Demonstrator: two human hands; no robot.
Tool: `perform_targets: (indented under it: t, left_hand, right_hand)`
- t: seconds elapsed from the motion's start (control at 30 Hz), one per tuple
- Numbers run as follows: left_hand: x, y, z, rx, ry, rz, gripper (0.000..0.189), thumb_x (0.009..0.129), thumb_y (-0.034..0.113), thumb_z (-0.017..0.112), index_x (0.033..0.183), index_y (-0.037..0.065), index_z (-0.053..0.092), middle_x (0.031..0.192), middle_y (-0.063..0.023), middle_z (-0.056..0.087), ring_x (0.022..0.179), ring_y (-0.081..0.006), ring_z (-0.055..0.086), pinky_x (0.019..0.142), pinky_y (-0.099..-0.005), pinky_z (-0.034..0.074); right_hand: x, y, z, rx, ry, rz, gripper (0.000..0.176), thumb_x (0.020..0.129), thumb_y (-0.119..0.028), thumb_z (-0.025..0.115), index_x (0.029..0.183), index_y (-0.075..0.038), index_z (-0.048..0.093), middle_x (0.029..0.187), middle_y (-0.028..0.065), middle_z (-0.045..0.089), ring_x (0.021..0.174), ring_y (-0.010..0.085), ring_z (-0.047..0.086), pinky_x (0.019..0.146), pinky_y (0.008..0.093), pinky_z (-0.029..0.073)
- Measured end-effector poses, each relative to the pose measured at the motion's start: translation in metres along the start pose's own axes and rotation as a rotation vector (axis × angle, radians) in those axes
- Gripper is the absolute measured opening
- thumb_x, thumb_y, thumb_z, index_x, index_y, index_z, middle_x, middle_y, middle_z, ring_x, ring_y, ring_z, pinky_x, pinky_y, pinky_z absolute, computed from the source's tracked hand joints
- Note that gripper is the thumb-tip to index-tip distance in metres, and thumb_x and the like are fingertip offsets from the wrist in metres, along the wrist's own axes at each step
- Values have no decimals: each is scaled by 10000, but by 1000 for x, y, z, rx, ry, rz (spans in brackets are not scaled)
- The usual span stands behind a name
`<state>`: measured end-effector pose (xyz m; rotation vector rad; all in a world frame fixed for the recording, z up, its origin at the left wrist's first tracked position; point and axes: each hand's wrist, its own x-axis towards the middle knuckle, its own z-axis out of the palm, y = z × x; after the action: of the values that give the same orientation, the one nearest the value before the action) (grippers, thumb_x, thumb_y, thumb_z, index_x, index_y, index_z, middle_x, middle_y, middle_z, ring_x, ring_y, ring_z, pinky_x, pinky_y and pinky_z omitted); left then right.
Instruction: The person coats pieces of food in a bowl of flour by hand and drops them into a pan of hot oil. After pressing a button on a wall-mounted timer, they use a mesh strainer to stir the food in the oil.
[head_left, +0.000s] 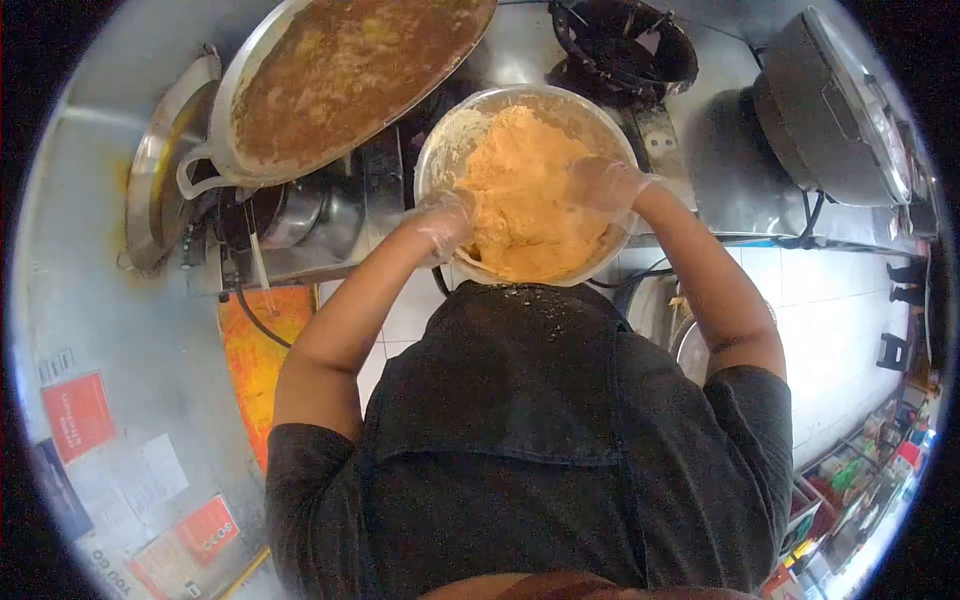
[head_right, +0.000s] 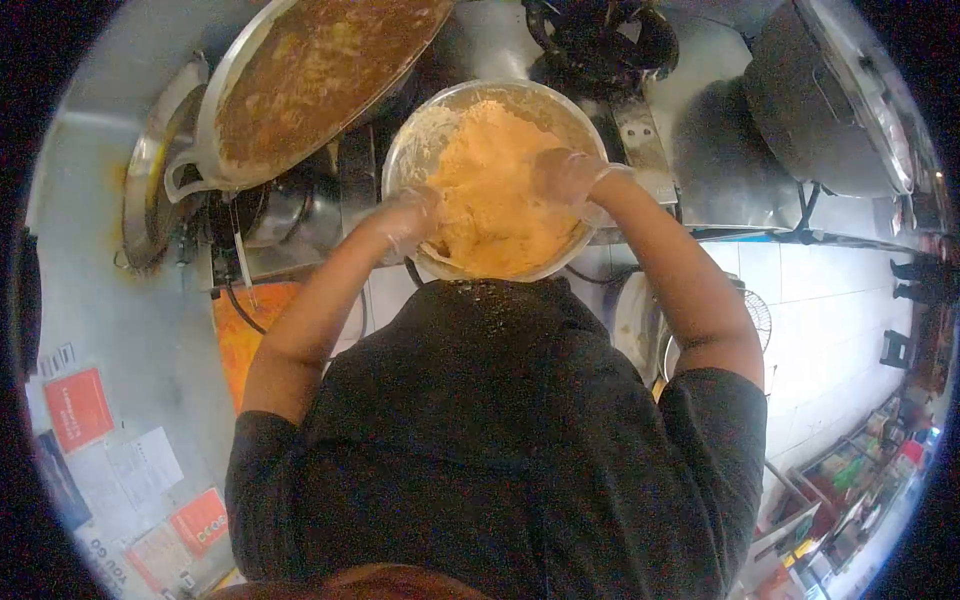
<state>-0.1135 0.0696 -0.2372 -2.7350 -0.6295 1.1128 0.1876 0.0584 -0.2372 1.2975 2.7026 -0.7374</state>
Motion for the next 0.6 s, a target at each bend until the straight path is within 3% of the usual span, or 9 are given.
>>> perform_targets:
  t: [0.03,0.13,0.23,0.3,0.4,0.47,0.5,0.57,0.6]
  left_hand:
    - [4,-2,4,9,0,6,307,830,194,545,1010,-45,614,980,-286,631,887,-379,655,752,-429,516]
    - [-39,-3,-63,-764,92,-337,284,862,174,515,1031,-33,612,1006,-278,631,952,-375,638,798,-425,506]
    - [-47,-10,-72,-1070,315,-478,235,886,146,499,1001,-16,625,977,-212,662,938,-311,644,801,-411,504]
    - [-24,-22,-33,-1448,528,-183,217,893,115,509,1035,-2,623,1021,-138,661,926,-261,629,814,-393,497]
    - [13,-18,25,-1651,338,-254,291,897,116,528,1168,15,561,1167,-129,597,1013,-243,587,870,-371,479]
    - [23,-19,24,-1455,25,-301,410,900,114,533,1301,38,486,1298,-131,526,1104,-234,544,927,-353,461]
    - [8,-7,19,-1037,244,-176,421,903,139,531,1311,44,485,1300,-130,530,1107,-242,547,924,-357,462]
    - [11,4,-11,-1713,160,-393,444,915,242,498,1319,57,497,1288,-152,548,1130,-281,548,914,-379,460]
    - [21,-4,-6,-1715,161,-395,444,915,242,498,1319,57,497,1288,-152,548,1130,-281,548,914,-379,460]
  right_hand:
    - [-2,2,-5,4,7,7,255,824,-239,526,838,-13,643,871,211,638,809,371,613,794,419,498]
    - [-8,2,-7,-220,69,-91,276,841,-251,516,896,-15,648,906,209,644,904,353,608,842,416,473]
    - [-14,-23,-10,839,392,267,292,845,-248,504,925,-4,643,989,209,644,950,350,602,835,421,470]
    - [-24,-44,-26,500,204,314,309,846,-247,506,970,0,643,1068,216,626,989,354,591,843,429,460]
    - [-2,-21,16,124,-136,177,348,834,-247,526,1091,-32,621,1148,220,591,1032,365,568,870,443,444]
    - [2,-18,26,14,-117,94,336,860,-267,505,1081,-43,622,1077,207,609,997,364,580,861,439,454]
    - [4,-15,31,-90,-100,16,329,886,-286,485,1071,-53,623,1005,195,627,962,362,591,851,435,464]
    - [11,-2,52,3,-5,54,298,861,-250,503,1036,-46,634,975,193,626,945,362,590,831,435,465]
    - [12,-1,54,101,86,94,269,837,-213,522,1001,-39,645,945,190,624,928,361,589,812,435,467]
